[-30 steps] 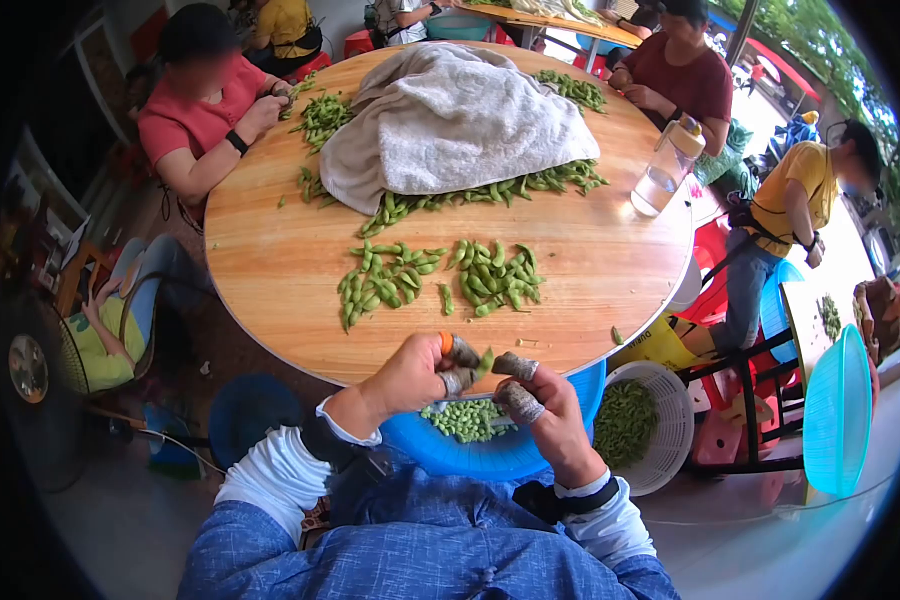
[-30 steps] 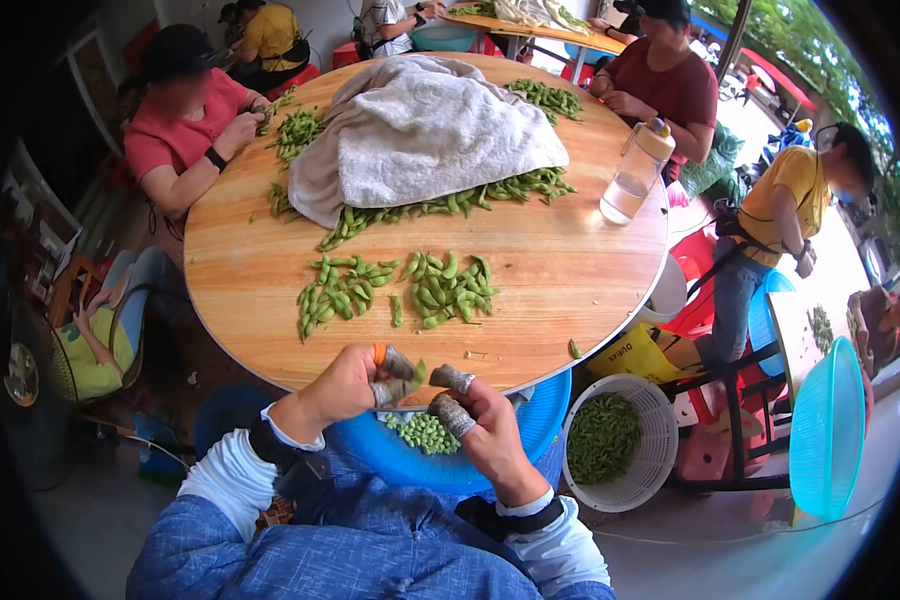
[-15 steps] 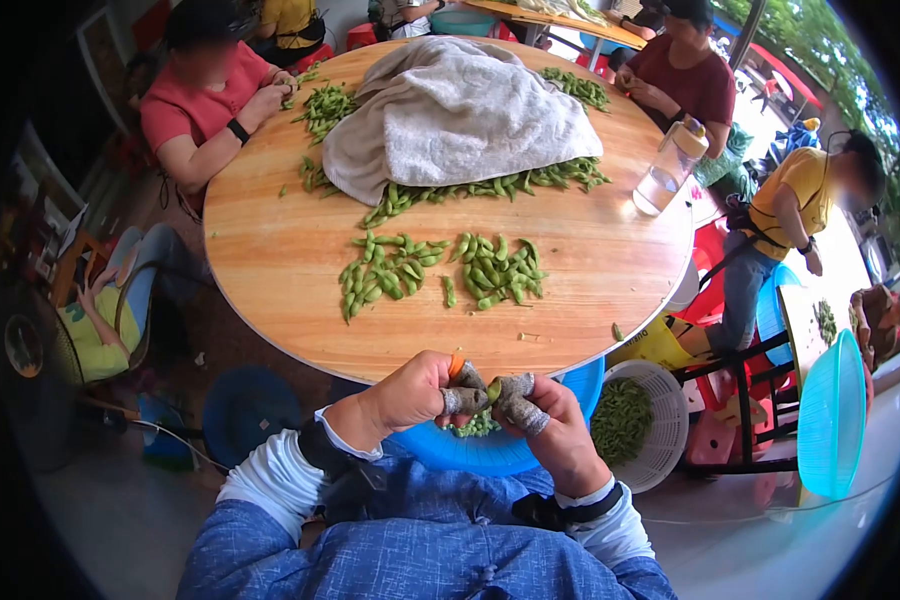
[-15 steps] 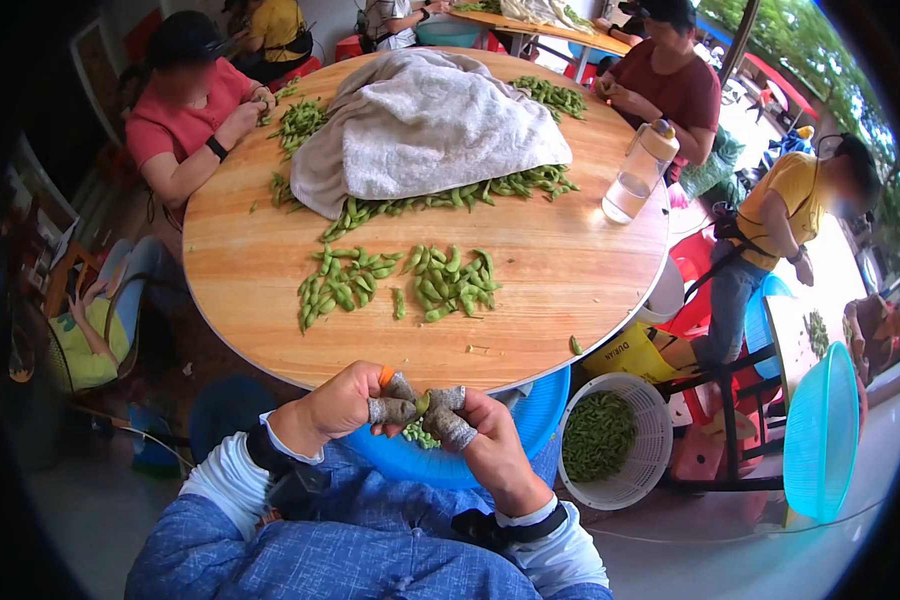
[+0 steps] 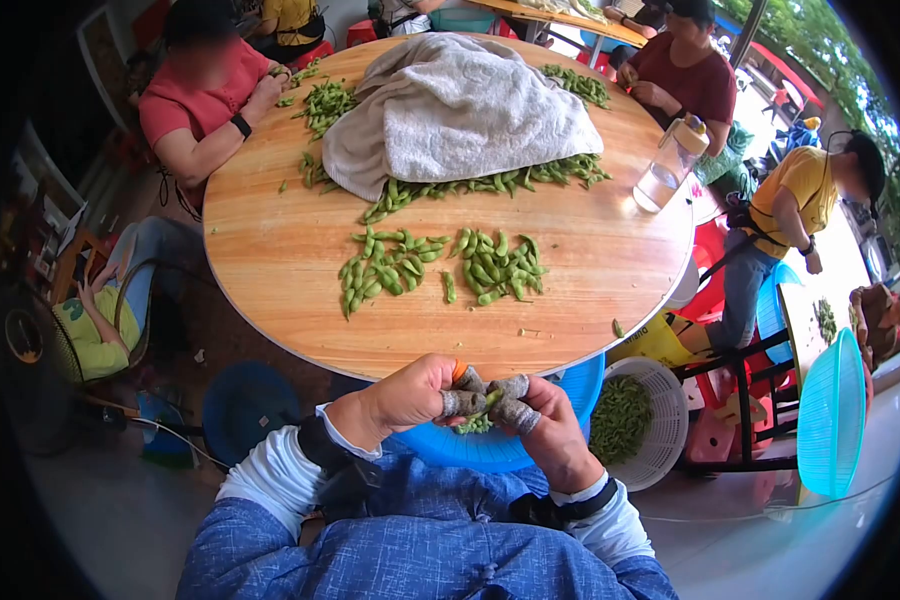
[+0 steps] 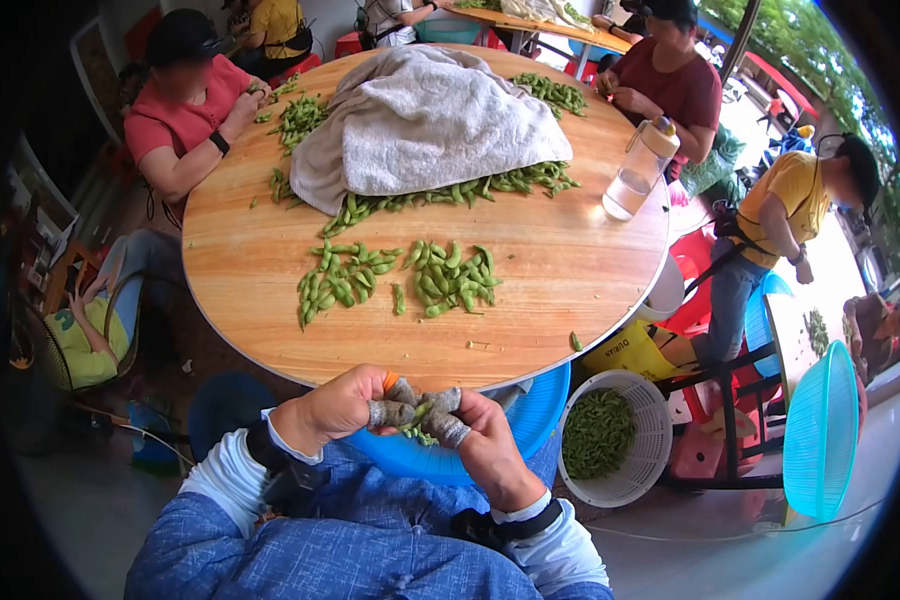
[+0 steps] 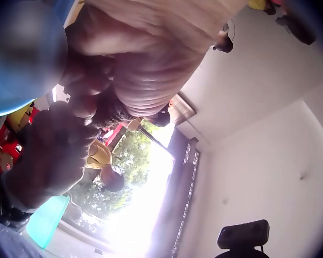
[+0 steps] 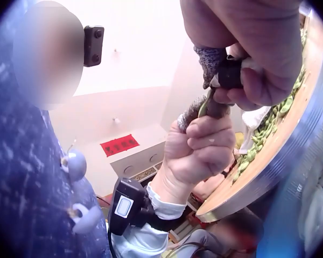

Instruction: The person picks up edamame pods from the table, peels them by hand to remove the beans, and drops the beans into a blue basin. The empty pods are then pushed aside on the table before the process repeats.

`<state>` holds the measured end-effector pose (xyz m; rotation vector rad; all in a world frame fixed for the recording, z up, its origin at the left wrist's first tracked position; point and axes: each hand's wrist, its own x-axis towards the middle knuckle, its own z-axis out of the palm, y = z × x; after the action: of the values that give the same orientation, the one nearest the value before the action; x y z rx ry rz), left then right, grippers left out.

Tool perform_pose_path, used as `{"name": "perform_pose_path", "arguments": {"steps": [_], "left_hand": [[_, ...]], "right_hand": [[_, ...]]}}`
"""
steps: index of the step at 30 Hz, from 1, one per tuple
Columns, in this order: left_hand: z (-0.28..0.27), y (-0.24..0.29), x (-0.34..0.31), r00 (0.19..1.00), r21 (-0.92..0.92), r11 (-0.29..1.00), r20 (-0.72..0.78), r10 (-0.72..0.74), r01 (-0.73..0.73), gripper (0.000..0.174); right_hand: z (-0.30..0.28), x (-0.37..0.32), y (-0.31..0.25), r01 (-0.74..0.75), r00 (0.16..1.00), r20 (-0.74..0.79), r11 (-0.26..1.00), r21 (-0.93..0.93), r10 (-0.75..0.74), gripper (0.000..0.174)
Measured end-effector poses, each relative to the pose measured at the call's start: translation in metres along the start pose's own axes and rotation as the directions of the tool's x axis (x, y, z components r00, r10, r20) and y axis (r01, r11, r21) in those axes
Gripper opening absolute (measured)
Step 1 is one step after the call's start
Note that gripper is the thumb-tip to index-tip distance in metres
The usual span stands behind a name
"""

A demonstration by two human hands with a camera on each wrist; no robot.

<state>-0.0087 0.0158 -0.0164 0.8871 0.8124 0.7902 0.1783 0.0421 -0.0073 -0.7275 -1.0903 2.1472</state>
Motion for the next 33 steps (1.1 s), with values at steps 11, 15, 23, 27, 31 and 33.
{"name": "perform_pose_path", "arguments": {"steps": [11,15,23,27,31,33], "left_hand": [[0.017,-0.022,-0.001,0.806,0.877,0.379,0.014,0.592,-0.294,0.026],[0.021,-0.029,0.001,0.777,0.568,0.661,-0.059,0.627,-0.49,0.021],[0.022,-0.033,-0.003,0.918,0.137,0.931,-0.172,0.357,-0.337,0.015],[0.026,-0.015,-0.007,0.717,0.967,0.179,0.004,0.697,-0.179,0.014],[0.023,-0.025,-0.003,0.711,0.876,0.393,-0.087,0.697,-0.278,0.014],[0.024,-0.028,-0.002,0.742,0.714,0.606,-0.183,0.645,-0.351,0.012]], "right_hand": [[-0.009,0.002,0.003,0.062,0.996,0.062,0.998,0.003,-0.062,0.02],[-0.014,0.006,0.02,0.13,0.983,0.118,0.987,0.096,-0.141,0.023],[-0.023,0.012,0.022,0.164,0.964,0.199,0.984,0.075,-0.176,0.022],[-0.016,0.006,0.012,0.105,0.989,0.102,0.995,-0.003,-0.104,0.02],[-0.012,0.006,0.016,0.104,0.991,0.087,0.994,-0.034,-0.101,0.02],[-0.008,0.008,0.018,0.196,0.978,0.08,0.979,-0.046,-0.192,0.019]]}}
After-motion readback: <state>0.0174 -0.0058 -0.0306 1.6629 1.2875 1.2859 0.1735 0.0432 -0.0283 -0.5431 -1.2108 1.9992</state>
